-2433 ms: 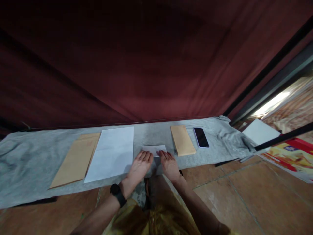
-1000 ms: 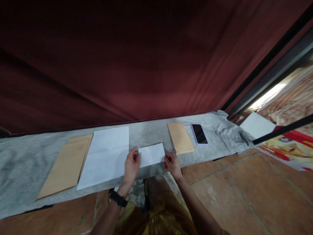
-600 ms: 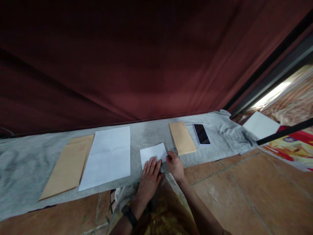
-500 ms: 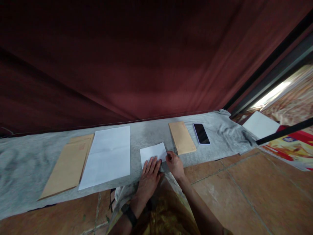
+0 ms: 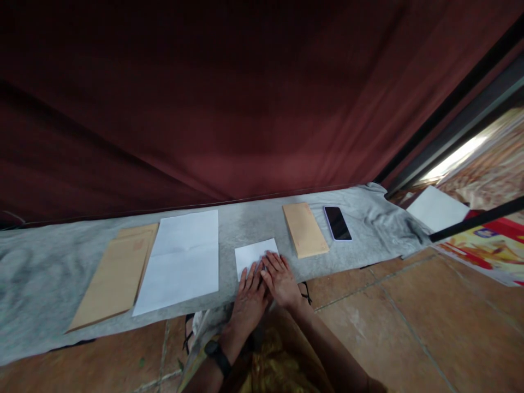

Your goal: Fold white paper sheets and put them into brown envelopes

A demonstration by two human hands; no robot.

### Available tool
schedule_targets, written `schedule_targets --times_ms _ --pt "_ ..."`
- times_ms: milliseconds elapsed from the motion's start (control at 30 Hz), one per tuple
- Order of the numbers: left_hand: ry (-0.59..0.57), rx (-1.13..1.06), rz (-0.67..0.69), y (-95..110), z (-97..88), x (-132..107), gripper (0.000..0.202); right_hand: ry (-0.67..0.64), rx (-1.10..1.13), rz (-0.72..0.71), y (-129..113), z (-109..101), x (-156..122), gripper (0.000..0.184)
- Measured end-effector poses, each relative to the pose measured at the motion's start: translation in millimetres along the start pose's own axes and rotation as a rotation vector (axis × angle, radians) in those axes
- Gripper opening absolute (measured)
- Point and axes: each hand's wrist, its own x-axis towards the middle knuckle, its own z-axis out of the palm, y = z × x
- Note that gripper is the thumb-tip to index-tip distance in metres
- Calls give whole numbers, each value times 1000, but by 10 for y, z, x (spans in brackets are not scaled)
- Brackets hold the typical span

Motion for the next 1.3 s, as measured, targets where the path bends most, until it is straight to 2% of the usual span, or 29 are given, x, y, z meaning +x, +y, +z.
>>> schedule_targets --times_ms 233,500,967,1300 --pt "8 -1 -21 11 -35 7 52 -18 -55 -5 175 -17 164 45" --pt "27 7 -29 19 -36 7 51 -41 -127 31 266 55 341 47" --pt "0 -16 -32 21 -35 -29 57 -4 -111 -7 286 23 61 47" --pt "9 11 -87 -88 -72 -285 62 2 -140 -23 281 10 46 47"
